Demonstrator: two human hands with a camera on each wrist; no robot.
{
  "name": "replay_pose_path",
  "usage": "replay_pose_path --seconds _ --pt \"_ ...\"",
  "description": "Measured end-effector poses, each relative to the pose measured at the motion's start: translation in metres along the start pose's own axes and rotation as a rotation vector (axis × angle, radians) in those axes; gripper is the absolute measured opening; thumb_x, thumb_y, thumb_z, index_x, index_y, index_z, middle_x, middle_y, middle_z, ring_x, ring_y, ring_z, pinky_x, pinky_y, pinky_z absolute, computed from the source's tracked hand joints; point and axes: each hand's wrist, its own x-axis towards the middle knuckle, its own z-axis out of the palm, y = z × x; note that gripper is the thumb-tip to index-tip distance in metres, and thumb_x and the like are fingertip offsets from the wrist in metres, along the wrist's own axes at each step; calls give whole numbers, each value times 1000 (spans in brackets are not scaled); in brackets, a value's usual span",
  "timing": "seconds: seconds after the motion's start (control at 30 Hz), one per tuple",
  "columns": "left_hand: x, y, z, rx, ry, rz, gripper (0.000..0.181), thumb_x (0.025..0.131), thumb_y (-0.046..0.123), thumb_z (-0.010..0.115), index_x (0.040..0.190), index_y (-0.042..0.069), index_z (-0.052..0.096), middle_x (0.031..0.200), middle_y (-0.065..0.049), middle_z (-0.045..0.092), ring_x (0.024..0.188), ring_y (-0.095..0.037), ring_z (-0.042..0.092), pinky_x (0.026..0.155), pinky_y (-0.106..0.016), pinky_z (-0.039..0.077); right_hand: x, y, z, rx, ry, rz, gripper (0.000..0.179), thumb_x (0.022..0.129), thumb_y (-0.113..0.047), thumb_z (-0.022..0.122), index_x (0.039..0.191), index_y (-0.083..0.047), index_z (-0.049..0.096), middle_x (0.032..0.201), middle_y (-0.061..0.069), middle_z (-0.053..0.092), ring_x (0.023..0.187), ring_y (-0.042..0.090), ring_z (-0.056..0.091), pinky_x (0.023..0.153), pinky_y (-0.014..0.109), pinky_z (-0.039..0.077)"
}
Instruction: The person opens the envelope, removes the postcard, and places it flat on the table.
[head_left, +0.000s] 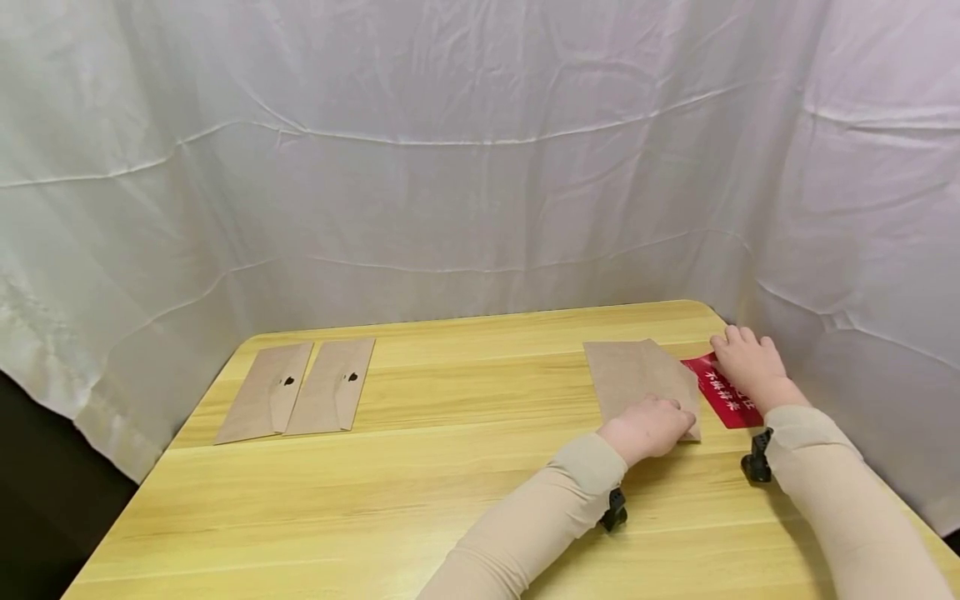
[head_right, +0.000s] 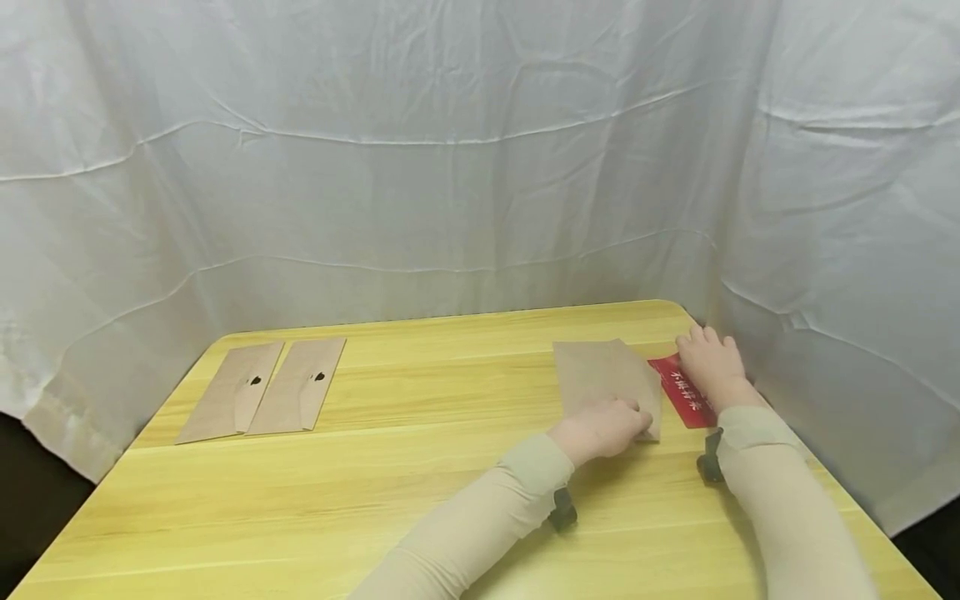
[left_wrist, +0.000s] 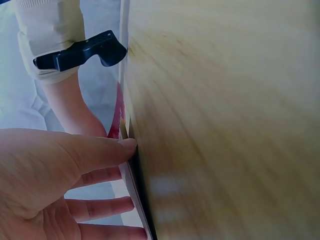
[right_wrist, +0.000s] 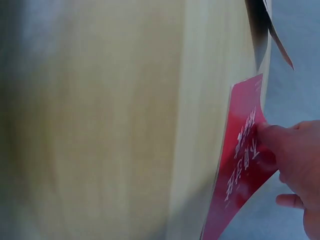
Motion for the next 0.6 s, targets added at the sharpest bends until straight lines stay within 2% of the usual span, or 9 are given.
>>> replay_pose_path --seconds 0.33,0.6 --pt "0 -1 2 -5 -14 -7 19 102 26 48 116 32 60 117 14 63 111 0 58 99 -17 42 1 -6 -4 28 -89 70 33 91 -16 65 112 7 55 108 32 50 99 45 45 80 63 43" --pt "-2 -4 5 -85 -16 -35 16 103 28 48 107 31 63 108 14 66 97 0 62 83 -13 49 0 -5 -5 58 -137 99 34 90 -16 66 113 7 58 107 31 50 100 45 45 81 64 42"
